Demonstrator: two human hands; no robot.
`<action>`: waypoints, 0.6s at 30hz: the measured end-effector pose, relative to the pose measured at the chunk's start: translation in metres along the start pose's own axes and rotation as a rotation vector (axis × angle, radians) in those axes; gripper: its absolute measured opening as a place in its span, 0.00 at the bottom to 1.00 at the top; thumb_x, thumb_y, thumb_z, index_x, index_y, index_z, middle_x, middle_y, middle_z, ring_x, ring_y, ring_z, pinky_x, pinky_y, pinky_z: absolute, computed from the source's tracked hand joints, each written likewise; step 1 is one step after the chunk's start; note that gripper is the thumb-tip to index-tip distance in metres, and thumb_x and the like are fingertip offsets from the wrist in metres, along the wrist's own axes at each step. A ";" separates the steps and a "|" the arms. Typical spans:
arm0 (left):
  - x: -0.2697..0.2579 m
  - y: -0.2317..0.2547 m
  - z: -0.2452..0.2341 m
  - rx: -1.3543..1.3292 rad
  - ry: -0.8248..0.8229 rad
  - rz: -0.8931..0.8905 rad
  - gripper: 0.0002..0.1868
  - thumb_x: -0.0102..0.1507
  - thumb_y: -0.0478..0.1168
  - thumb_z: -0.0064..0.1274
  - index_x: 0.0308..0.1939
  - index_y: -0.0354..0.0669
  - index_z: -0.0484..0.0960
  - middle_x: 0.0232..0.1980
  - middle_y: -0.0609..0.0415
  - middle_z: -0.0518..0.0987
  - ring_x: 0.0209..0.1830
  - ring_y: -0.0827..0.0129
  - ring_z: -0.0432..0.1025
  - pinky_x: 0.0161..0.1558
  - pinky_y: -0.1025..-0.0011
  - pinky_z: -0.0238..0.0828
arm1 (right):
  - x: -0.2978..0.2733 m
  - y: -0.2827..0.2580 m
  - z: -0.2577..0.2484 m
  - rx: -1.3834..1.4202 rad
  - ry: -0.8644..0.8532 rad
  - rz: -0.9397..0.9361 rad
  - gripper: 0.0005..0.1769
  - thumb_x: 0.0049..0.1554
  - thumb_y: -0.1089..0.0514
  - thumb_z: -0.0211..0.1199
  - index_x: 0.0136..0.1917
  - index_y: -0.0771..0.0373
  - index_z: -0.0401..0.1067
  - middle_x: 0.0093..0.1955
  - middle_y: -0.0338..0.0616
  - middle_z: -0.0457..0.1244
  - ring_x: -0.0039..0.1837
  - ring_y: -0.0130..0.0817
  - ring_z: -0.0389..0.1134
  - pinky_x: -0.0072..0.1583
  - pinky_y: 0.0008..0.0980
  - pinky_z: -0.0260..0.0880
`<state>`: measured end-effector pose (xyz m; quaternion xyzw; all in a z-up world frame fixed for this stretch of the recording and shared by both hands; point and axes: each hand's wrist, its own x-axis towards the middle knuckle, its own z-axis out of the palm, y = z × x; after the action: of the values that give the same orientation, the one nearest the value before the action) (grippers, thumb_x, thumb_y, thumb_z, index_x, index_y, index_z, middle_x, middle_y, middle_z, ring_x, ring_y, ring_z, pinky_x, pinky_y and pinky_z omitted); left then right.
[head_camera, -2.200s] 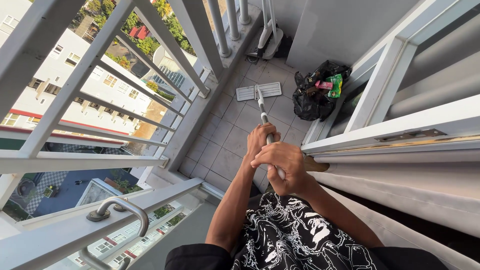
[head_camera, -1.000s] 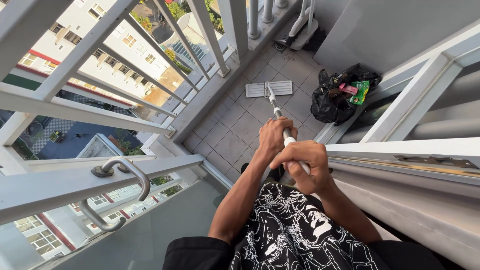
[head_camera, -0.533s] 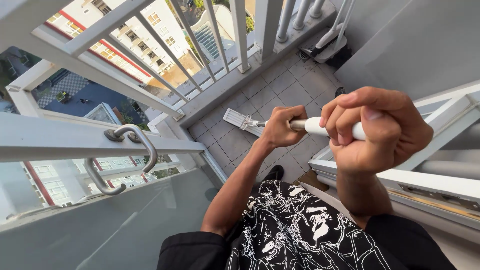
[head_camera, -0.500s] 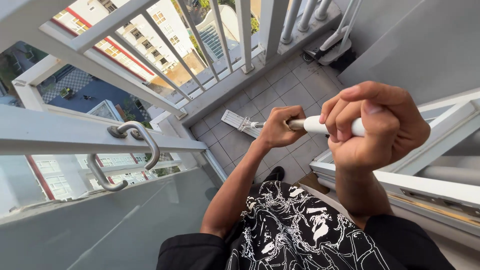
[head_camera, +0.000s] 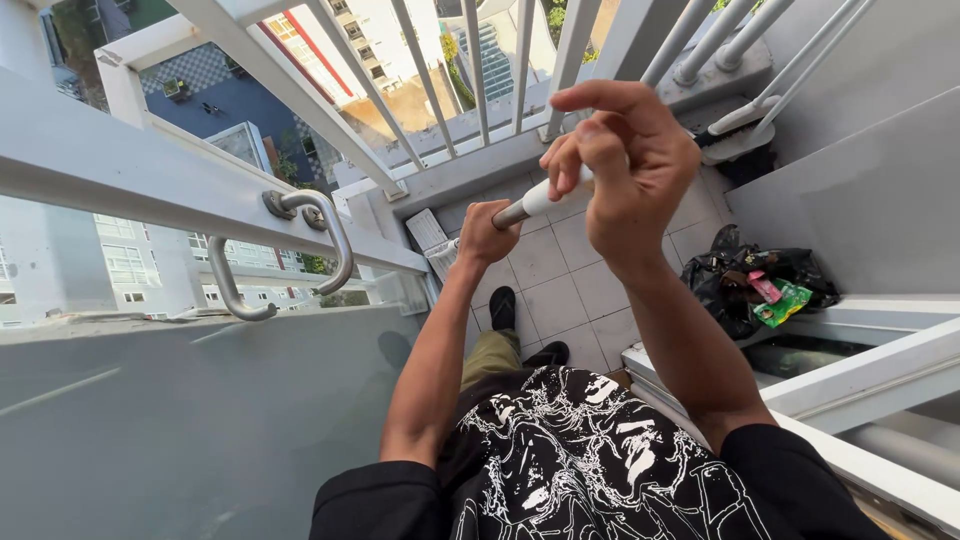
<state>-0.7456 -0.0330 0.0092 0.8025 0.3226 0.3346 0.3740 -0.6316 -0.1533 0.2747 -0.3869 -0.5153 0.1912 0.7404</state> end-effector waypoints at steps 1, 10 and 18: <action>0.004 -0.005 -0.003 -0.004 0.002 -0.001 0.12 0.54 0.35 0.54 0.19 0.36 0.70 0.21 0.41 0.69 0.20 0.43 0.61 0.26 0.58 0.63 | 0.009 0.004 0.000 -0.003 -0.003 0.001 0.12 0.68 0.67 0.49 0.59 0.75 0.71 0.30 0.45 0.62 0.30 0.27 0.63 0.42 0.31 0.75; 0.046 -0.023 -0.030 -0.093 -0.131 -0.112 0.10 0.56 0.36 0.54 0.22 0.36 0.73 0.20 0.42 0.69 0.18 0.55 0.58 0.27 0.60 0.63 | 0.072 0.048 0.009 0.211 -0.430 0.246 0.26 0.57 0.57 0.44 0.51 0.82 0.74 0.44 0.61 0.69 0.43 0.41 0.72 0.51 0.39 0.76; 0.062 -0.029 -0.036 -0.073 -0.105 -0.075 0.09 0.58 0.35 0.54 0.27 0.34 0.73 0.25 0.38 0.74 0.27 0.44 0.67 0.32 0.55 0.64 | 0.105 0.064 0.011 0.268 -0.558 0.258 0.32 0.59 0.52 0.43 0.56 0.85 0.74 0.56 0.73 0.68 0.64 0.62 0.72 0.73 0.50 0.70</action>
<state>-0.7465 0.0435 0.0218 0.7921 0.3200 0.2894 0.4318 -0.5925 -0.0374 0.2923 -0.2808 -0.6153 0.4481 0.5846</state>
